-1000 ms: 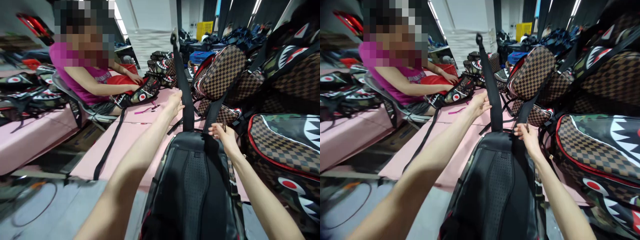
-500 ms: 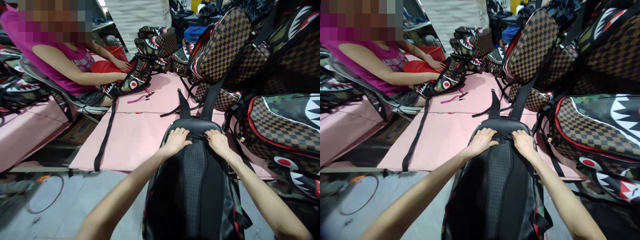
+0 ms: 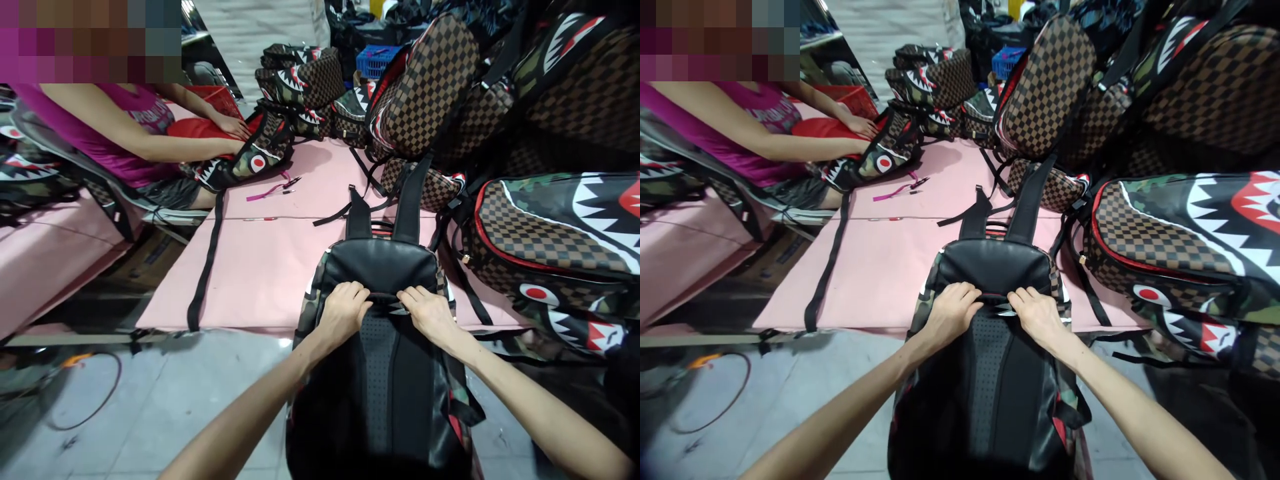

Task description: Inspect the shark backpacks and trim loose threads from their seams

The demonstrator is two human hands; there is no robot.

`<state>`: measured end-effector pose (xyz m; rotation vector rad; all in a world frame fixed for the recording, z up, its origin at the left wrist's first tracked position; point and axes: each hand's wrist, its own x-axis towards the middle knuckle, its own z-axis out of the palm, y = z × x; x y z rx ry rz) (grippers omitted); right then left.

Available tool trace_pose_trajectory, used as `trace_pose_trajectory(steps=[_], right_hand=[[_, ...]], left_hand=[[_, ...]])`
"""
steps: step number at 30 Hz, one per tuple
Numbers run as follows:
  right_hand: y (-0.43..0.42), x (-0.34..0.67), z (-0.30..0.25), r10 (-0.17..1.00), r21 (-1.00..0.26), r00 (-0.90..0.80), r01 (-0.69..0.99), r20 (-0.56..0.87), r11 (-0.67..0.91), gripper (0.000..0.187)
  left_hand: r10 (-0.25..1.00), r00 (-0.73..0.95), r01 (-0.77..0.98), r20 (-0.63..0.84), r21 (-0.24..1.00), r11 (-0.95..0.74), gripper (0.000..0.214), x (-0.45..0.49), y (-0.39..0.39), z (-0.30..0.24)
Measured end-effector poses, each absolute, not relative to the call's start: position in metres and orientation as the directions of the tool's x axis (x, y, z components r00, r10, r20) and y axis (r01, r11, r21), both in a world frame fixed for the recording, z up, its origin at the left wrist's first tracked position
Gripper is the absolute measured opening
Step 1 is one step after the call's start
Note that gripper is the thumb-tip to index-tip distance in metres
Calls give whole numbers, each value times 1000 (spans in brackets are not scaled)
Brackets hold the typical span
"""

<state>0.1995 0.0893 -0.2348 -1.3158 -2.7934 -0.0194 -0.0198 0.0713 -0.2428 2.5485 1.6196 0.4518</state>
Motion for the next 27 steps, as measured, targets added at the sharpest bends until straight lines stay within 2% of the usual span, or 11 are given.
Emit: trace_pose_trajectory(steps=[2,5,7,9,15,19,23,27], right_hand=[[96,196,-232,759,1,-650,760,38,650,27],[112,187,-227,728,-6,-685,728,20,685,22],[117,182,-225,710,-1,-704,710,22,704,21],[114,180,-226,697,19,-717,697,33,717,21],[81,188,-235,584,36,-798,595,151,803,21],[62,196,-243,595,104,-770,628,232,771,17],[40,204,-258,590,172,-773,629,232,758,25],[22,211,-269,580,195,-779,623,239,757,35]], left_hand=[[922,378,884,81,264,-385,30,-20,86,-226],[946,268,943,-181,253,-219,43,-12,127,-202],[927,172,973,-335,204,-107,43,0,154,-195],[910,124,983,-396,172,-59,40,14,170,-196],[945,50,991,-323,134,-6,33,34,165,-217],[940,-9,991,-340,124,55,42,25,139,-225],[971,42,995,-234,99,-20,30,15,92,-240],[969,230,963,-86,166,-214,32,10,44,-259]])
